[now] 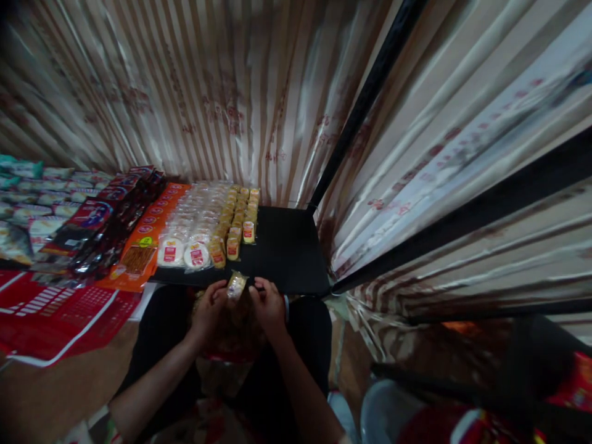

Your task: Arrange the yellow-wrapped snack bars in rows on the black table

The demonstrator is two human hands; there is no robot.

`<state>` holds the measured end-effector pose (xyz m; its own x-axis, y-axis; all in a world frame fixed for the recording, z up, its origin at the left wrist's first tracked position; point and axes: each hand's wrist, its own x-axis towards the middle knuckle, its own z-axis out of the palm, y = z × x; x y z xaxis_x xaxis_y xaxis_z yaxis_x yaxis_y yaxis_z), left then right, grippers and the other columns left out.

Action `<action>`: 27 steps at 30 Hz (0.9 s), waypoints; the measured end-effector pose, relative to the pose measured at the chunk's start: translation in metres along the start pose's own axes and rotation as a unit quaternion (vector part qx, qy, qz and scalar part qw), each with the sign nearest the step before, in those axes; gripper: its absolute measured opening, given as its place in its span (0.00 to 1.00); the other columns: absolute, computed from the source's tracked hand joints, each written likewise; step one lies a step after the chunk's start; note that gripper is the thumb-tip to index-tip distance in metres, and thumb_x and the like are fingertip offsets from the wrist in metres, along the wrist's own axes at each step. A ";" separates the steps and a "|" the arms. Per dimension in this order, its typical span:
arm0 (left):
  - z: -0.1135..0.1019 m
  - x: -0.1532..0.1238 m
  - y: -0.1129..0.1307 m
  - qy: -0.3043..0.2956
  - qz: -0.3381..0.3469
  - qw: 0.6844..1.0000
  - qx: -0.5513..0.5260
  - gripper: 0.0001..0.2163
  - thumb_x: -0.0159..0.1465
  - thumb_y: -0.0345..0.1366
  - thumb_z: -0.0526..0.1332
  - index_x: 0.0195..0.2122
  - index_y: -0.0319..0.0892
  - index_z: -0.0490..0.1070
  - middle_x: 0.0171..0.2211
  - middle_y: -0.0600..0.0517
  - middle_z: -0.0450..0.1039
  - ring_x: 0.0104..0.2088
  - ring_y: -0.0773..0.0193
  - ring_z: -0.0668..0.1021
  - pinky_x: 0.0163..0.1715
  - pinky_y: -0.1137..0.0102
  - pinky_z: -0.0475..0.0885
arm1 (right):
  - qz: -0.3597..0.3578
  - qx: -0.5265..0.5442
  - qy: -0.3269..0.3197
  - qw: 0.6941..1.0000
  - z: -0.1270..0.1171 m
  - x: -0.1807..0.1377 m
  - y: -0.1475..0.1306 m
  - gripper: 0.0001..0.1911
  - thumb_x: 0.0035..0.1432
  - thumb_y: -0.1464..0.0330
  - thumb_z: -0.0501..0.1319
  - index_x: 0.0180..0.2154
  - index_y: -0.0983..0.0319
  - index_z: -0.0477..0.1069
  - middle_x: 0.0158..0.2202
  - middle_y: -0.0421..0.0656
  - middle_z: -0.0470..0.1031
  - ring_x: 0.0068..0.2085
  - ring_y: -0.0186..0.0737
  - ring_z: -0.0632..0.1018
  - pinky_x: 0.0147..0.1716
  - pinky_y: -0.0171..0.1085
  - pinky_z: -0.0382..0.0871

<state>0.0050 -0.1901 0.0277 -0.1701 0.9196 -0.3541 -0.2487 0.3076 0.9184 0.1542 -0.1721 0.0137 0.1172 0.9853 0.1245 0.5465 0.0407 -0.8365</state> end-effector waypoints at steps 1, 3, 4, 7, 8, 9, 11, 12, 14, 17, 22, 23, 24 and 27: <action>0.001 0.000 0.002 0.012 -0.005 1.000 -0.005 0.22 0.49 0.44 0.61 0.43 0.39 0.65 0.30 0.53 0.74 0.28 0.67 0.75 0.28 0.73 0.68 | -0.016 -0.006 -0.008 1.000 -0.001 -0.001 -0.001 0.15 0.56 0.64 0.55 0.44 0.61 0.71 0.39 0.46 0.74 0.38 0.39 0.75 0.40 0.39 0.71; 0.002 0.001 0.005 0.033 -0.015 0.999 -0.005 0.22 0.49 0.42 0.61 0.43 0.39 0.65 0.27 0.55 0.73 0.26 0.68 0.74 0.27 0.74 0.67 | -0.071 -0.033 -0.022 0.997 -0.002 -0.004 -0.002 0.16 0.57 0.65 0.55 0.47 0.59 0.70 0.43 0.46 0.73 0.43 0.41 0.74 0.45 0.41 0.69; 0.003 0.001 0.006 0.038 -0.022 0.999 -0.001 0.21 0.49 0.41 0.61 0.43 0.39 0.65 0.26 0.56 0.72 0.25 0.69 0.73 0.26 0.74 0.66 | -0.104 -0.050 -0.031 0.993 -0.003 -0.004 -0.004 0.17 0.57 0.65 0.55 0.48 0.58 0.69 0.46 0.46 0.71 0.47 0.43 0.72 0.47 0.42 0.67; 0.006 0.003 0.013 0.006 -0.047 0.999 0.002 0.17 0.50 0.39 0.59 0.40 0.39 0.68 0.24 0.56 0.71 0.24 0.68 0.72 0.25 0.74 0.66 | -0.178 -0.083 -0.062 0.979 -0.007 -0.003 -0.006 0.18 0.60 0.66 0.53 0.51 0.55 0.67 0.54 0.44 0.66 0.55 0.44 0.65 0.54 0.45 0.62; 0.007 0.004 0.015 -0.014 -0.053 0.998 -0.004 0.15 0.50 0.38 0.59 0.38 0.38 0.69 0.25 0.54 0.72 0.25 0.68 0.73 0.26 0.74 0.66 | -0.186 -0.084 -0.068 0.977 -0.008 -0.002 -0.006 0.17 0.60 0.66 0.52 0.51 0.54 0.67 0.55 0.43 0.66 0.55 0.44 0.65 0.54 0.45 0.61; 0.007 0.004 0.018 -0.035 -0.056 0.998 -0.014 0.13 0.50 0.38 0.59 0.36 0.38 0.70 0.27 0.53 0.73 0.27 0.67 0.74 0.26 0.74 0.66 | -0.188 -0.081 -0.071 0.976 -0.009 0.000 -0.006 0.17 0.61 0.67 0.52 0.51 0.55 0.67 0.54 0.43 0.67 0.55 0.43 0.65 0.54 0.45 0.61; 0.008 0.006 0.025 -0.067 -0.052 0.996 -0.042 0.12 0.51 0.40 0.59 0.33 0.38 0.71 0.29 0.52 0.74 0.28 0.67 0.74 0.27 0.74 0.67 | -0.182 -0.075 -0.069 0.978 -0.011 0.004 -0.006 0.16 0.60 0.67 0.52 0.49 0.55 0.69 0.51 0.43 0.70 0.53 0.43 0.67 0.54 0.45 0.62; 0.008 0.007 0.028 -0.081 -0.057 0.993 -0.058 0.12 0.52 0.41 0.59 0.32 0.37 0.71 0.29 0.51 0.74 0.28 0.66 0.74 0.26 0.73 0.67 | -0.176 -0.073 -0.065 0.980 -0.012 0.006 -0.005 0.16 0.60 0.67 0.53 0.49 0.56 0.69 0.51 0.44 0.70 0.52 0.43 0.67 0.53 0.45 0.62; 0.009 0.008 0.033 -0.102 -0.080 0.987 -0.091 0.14 0.53 0.45 0.58 0.31 0.37 0.71 0.28 0.50 0.75 0.27 0.66 0.75 0.25 0.73 0.66 | -0.161 -0.060 -0.059 0.983 -0.014 0.011 -0.006 0.15 0.59 0.65 0.55 0.47 0.57 0.70 0.49 0.46 0.71 0.51 0.44 0.69 0.52 0.45 0.64; 0.013 0.010 0.040 -0.104 -0.098 0.982 -0.121 0.15 0.52 0.44 0.62 0.33 0.35 0.70 0.26 0.49 0.75 0.26 0.65 0.76 0.24 0.73 0.65 | -0.110 0.000 -0.069 0.991 -0.013 0.018 -0.007 0.16 0.57 0.64 0.56 0.47 0.59 0.70 0.45 0.46 0.73 0.46 0.42 0.73 0.48 0.42 0.68; 0.025 0.019 0.042 -0.080 -0.081 0.987 -0.113 0.16 0.47 0.35 0.65 0.38 0.35 0.71 0.29 0.50 0.76 0.29 0.66 0.76 0.27 0.75 0.66 | 0.020 0.126 -0.106 0.986 -0.005 0.035 -0.006 0.18 0.55 0.63 0.56 0.48 0.60 0.66 0.36 0.42 0.76 0.35 0.37 0.77 0.36 0.36 0.72; 0.028 0.022 0.041 -0.075 -0.078 0.988 -0.107 0.17 0.47 0.34 0.65 0.39 0.35 0.71 0.30 0.49 0.76 0.30 0.65 0.76 0.28 0.75 0.66 | 0.028 0.127 -0.103 0.986 -0.003 0.039 -0.005 0.17 0.55 0.64 0.57 0.46 0.60 0.67 0.35 0.41 0.76 0.35 0.37 0.77 0.37 0.35 0.72; 0.031 0.025 0.039 -0.068 -0.074 0.990 -0.102 0.17 0.47 0.34 0.64 0.40 0.35 0.71 0.31 0.49 0.76 0.32 0.65 0.76 0.28 0.75 0.67 | 0.031 0.116 -0.096 0.988 -0.001 0.044 -0.004 0.15 0.54 0.64 0.57 0.45 0.59 0.68 0.35 0.41 0.76 0.35 0.37 0.77 0.38 0.35 0.71; 0.041 0.035 0.034 -0.042 -0.057 0.995 -0.075 0.18 0.48 0.33 0.63 0.42 0.37 0.71 0.35 0.48 0.75 0.35 0.64 0.76 0.28 0.75 0.68 | 0.026 0.043 -0.064 0.997 0.003 0.058 0.000 0.13 0.54 0.66 0.56 0.41 0.60 0.70 0.36 0.42 0.75 0.35 0.37 0.76 0.38 0.36 0.70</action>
<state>0.0299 -0.1373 0.0533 -0.0532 0.9000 -0.4327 -0.4029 0.3771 0.8340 0.1586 -0.1145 0.0194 0.0335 0.9993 0.0160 0.4679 -0.0015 -0.8838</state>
